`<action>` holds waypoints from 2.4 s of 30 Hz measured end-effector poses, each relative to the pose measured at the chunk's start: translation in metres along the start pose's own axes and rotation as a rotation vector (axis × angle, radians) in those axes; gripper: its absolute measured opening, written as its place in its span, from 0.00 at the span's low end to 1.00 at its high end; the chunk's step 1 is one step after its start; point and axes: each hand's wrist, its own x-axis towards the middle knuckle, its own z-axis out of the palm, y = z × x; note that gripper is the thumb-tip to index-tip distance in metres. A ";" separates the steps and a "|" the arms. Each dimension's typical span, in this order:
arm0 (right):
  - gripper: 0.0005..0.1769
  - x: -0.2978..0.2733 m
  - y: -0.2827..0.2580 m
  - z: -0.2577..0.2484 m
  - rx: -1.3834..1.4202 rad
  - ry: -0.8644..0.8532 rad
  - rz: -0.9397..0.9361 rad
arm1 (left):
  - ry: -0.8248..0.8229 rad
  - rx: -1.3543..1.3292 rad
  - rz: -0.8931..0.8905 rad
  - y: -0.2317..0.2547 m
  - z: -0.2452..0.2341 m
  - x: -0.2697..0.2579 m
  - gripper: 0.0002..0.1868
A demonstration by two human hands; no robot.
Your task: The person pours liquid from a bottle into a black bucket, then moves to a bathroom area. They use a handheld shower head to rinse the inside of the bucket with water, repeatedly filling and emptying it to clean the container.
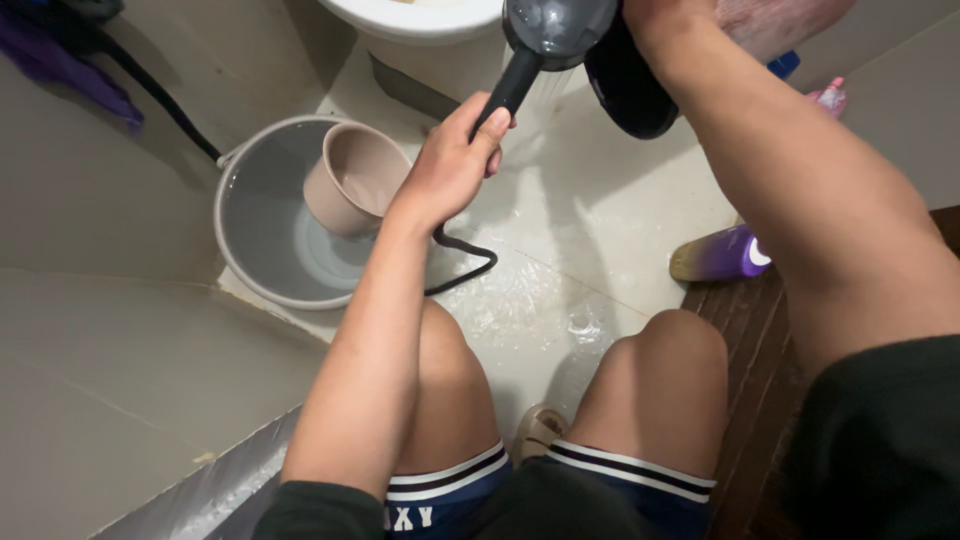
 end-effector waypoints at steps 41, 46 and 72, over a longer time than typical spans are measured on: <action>0.65 -0.312 0.056 0.148 2.827 0.394 1.259 | -0.434 0.136 -0.023 -0.022 0.111 0.045 0.15; 0.63 -0.288 0.073 0.164 2.901 0.610 1.327 | -0.485 0.158 -0.047 -0.027 0.126 0.050 0.15; 0.48 -0.273 0.077 0.206 2.590 0.722 1.297 | -0.503 0.172 -0.072 -0.038 0.136 0.059 0.16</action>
